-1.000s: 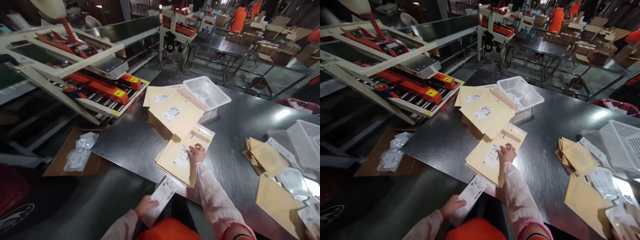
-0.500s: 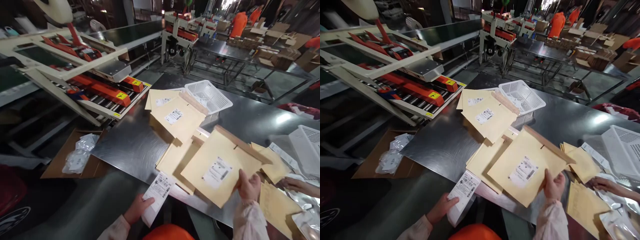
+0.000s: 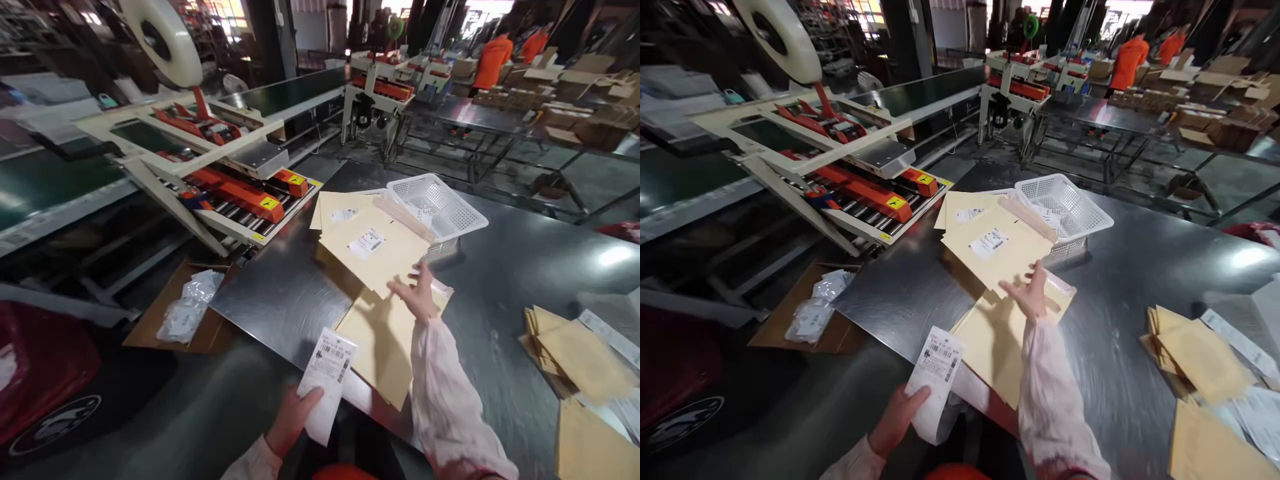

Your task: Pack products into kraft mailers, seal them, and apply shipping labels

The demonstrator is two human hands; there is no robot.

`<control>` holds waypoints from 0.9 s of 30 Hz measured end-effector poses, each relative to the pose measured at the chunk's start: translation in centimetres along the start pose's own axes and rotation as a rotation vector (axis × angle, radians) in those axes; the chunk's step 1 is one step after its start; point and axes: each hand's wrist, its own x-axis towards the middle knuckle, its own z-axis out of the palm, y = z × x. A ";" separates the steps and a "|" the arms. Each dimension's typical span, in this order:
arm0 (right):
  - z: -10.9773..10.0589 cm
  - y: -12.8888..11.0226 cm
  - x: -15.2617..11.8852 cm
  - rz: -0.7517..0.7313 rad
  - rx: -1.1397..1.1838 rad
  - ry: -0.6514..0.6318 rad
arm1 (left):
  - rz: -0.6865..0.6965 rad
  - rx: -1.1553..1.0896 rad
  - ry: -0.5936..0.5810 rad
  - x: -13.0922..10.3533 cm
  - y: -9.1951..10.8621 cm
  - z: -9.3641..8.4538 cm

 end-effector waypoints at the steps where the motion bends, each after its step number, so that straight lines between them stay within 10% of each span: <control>1: 0.2 0.2 -3.1 0.055 0.108 -0.226 | 0.016 -0.004 0.035 0.2 0.3 0.5; 3: 0.9 0.7 -9.4 0.192 0.304 -0.604 | 0.057 0.000 0.000 0.6 1.1 1.5; 8: 2.5 2.6 -18.5 0.457 0.414 -0.552 | 0.100 -0.113 -0.350 1.7 3.1 2.6; 19: -0.6 5.1 -16.2 0.515 0.144 -0.522 | -0.020 -0.011 -0.159 4.2 -0.5 6.2; 24: -0.5 5.8 -14.1 0.569 0.109 -0.906 | 0.016 0.039 -0.178 5.0 -1.2 6.9; 27: -0.3 6.6 -14.0 0.567 0.053 -0.928 | 0.003 0.086 -0.185 5.5 -1.3 6.7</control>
